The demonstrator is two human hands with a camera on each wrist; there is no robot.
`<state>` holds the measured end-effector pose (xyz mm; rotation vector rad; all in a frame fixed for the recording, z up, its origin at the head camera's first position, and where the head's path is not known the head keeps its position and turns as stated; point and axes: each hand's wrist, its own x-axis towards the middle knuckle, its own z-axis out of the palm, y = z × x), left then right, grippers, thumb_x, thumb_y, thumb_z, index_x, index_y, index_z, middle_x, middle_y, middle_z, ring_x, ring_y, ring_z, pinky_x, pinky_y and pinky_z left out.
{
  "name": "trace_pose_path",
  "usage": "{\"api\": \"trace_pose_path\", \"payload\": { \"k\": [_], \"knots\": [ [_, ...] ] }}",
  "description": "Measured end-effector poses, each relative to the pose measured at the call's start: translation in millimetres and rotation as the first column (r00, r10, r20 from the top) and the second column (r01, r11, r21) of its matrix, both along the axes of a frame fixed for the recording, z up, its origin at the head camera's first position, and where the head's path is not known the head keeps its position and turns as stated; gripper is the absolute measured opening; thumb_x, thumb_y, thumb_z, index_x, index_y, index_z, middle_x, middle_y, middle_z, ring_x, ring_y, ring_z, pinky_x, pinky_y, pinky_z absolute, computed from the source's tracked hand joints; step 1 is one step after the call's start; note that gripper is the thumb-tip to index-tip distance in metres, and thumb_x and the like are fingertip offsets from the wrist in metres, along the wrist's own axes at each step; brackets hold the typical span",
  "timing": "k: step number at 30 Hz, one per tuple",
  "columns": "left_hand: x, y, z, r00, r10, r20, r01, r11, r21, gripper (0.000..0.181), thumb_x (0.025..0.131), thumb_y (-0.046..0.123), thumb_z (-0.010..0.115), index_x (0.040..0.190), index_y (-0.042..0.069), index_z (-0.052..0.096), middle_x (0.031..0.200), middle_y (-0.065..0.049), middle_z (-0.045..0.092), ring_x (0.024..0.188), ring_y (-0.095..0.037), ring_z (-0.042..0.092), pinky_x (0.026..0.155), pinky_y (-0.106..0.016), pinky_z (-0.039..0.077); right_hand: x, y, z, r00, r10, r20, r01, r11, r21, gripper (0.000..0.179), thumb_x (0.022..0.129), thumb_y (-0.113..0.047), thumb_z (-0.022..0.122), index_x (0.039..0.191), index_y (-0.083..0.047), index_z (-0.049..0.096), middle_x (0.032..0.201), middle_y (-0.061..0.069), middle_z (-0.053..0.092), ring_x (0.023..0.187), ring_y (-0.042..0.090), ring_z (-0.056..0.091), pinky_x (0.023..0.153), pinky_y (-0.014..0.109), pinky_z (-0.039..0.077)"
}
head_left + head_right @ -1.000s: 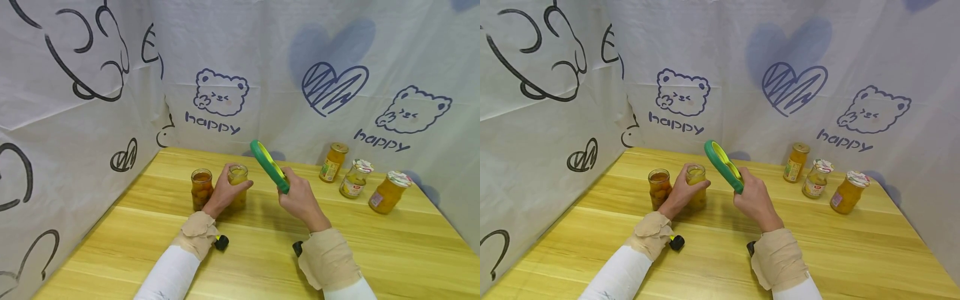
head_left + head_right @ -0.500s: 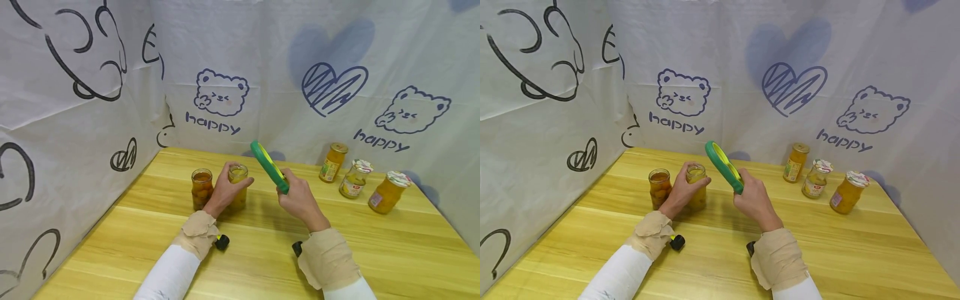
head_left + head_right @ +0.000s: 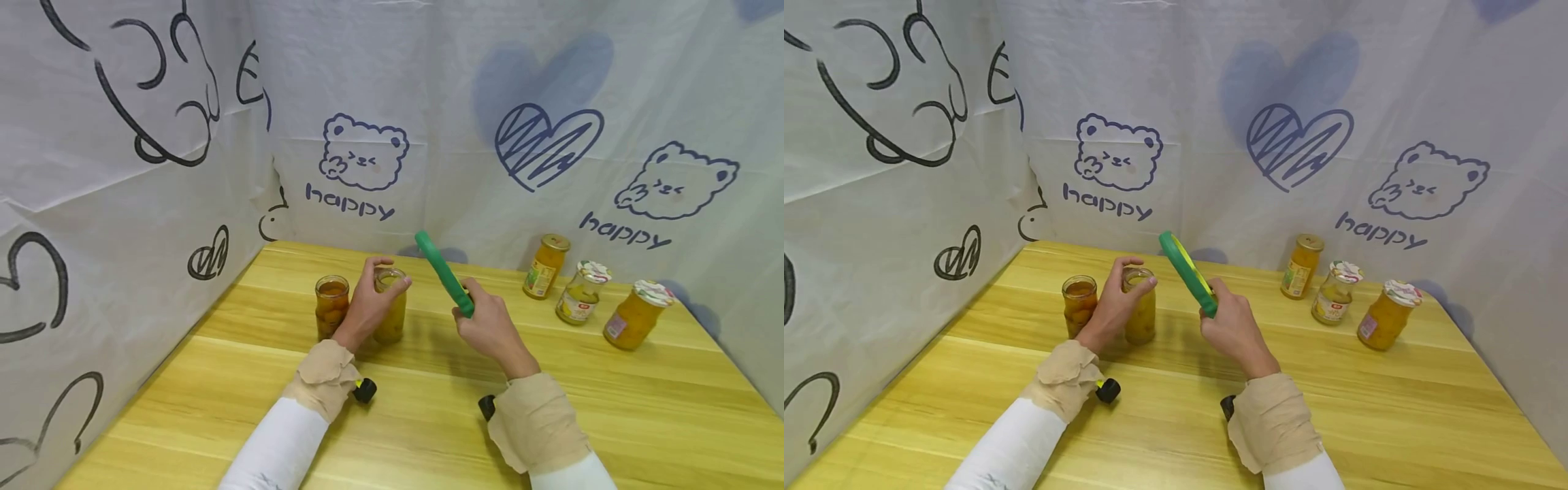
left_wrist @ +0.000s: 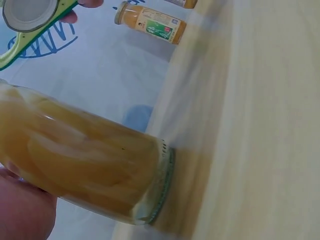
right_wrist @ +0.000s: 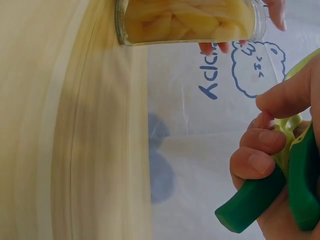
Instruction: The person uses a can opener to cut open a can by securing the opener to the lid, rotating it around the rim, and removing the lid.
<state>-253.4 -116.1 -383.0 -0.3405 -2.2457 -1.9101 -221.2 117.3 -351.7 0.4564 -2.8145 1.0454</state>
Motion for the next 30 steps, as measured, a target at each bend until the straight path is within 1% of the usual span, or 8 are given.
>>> {"api": "trace_pose_path", "payload": {
  "k": [4,6,11,14,18,21,25,30],
  "knots": [
    [-0.5,0.4,5.9,1.000,-0.008,-0.025,0.009,0.999,0.041,0.053,0.099,0.040,0.064,0.142,0.017,0.043,0.137,-0.013,0.060,0.132,-0.029,0.057,0.113,-0.050,0.044,-1.1,0.6,-1.0,1.000,0.004,0.017,-0.004,1.000,-0.027,0.035,0.096,-0.010,0.058,0.131,-0.012,0.054,0.071,0.003,0.043,0.057,0.018,0.042,0.059,0.033,0.036],
    [-0.4,0.5,9.1,0.998,-0.006,-0.057,0.010,0.998,0.060,0.051,0.099,0.038,0.062,0.140,0.015,0.043,0.138,-0.016,0.058,0.134,-0.030,0.055,0.115,-0.050,0.042,-1.6,0.8,-1.6,1.000,0.005,0.019,-0.004,0.999,-0.041,0.032,0.096,-0.011,0.059,0.128,-0.011,0.056,0.072,0.005,0.045,0.060,0.019,0.045,0.061,0.033,0.038],
    [0.3,1.0,14.4,0.993,-0.022,-0.115,0.030,0.997,0.069,0.047,0.099,0.035,0.059,0.138,0.012,0.044,0.134,-0.018,0.057,0.132,-0.032,0.055,0.115,-0.050,0.042,-1.5,1.9,-2.0,1.000,0.004,0.020,-0.003,0.998,-0.063,0.038,0.096,-0.014,0.062,0.133,-0.009,0.058,0.110,0.019,0.071,0.080,0.025,0.064,0.070,0.035,0.048],
    [1.8,1.4,17.3,0.992,-0.037,-0.119,0.044,0.998,0.056,0.046,0.100,0.035,0.059,0.137,0.012,0.045,0.133,-0.018,0.058,0.135,-0.031,0.053,0.115,-0.050,0.042,-0.8,2.2,-0.9,0.999,0.013,0.041,-0.009,0.996,-0.089,0.046,0.097,-0.015,0.062,0.142,-0.008,0.055,0.128,0.024,0.069,0.080,0.025,0.065,0.070,0.036,0.049],
    [4.3,0.8,22.6,0.989,-0.016,-0.149,0.020,1.000,0.023,0.045,0.099,0.035,0.059,0.135,0.011,0.046,0.131,-0.017,0.059,0.134,-0.031,0.052,0.118,-0.052,0.038,-0.1,2.4,-0.8,0.995,0.036,0.088,-0.024,0.991,-0.134,0.052,0.097,-0.015,0.062,0.148,-0.006,0.051,0.131,0.028,0.067,0.068,0.022,0.057,0.064,0.034,0.044],
    [5.5,-0.9,27.6,0.981,0.008,-0.195,-0.010,1.000,-0.011,0.045,0.099,0.035,0.059,0.134,0.009,0.047,0.131,-0.017,0.059,0.132,-0.030,0.052,0.120,-0.053,0.034,0.3,2.8,-1.5,0.993,0.043,0.106,-0.027,0.988,-0.150,0.050,0.097,-0.016,0.062,0.145,-0.005,0.052,0.119,0.027,0.070,0.065,0.020,0.055,0.062,0.033,0.044],
    [7.4,-2.0,34.9,0.964,0.035,-0.263,-0.055,0.996,-0.070,0.050,0.097,0.036,0.060,0.135,0.006,0.047,0.133,-0.015,0.059,0.133,-0.029,0.051,0.122,-0.053,0.032,0.7,3.1,-1.9,0.984,0.065,0.165,-0.028,0.976,-0.218,0.034,0.098,-0.015,0.061,0.129,-0.002,0.057,0.076,0.012,0.064,0.055,0.018,0.051,0.055,0.032,0.044],
    [14.0,4.7,42.2,0.913,0.046,-0.406,-0.126,0.977,-0.173,0.050,0.093,0.031,0.067,0.133,0.005,0.053,0.134,-0.015,0.055,0.131,-0.032,0.050,0.118,-0.056,0.037,1.2,2.9,-0.9,0.953,0.127,0.276,-0.031,0.944,-0.327,0.025,0.098,-0.013,0.059,0.119,-0.001,0.053,0.059,0.000,0.045,0.049,0.016,0.041,0.051,0.031,0.040]
  ]
}}
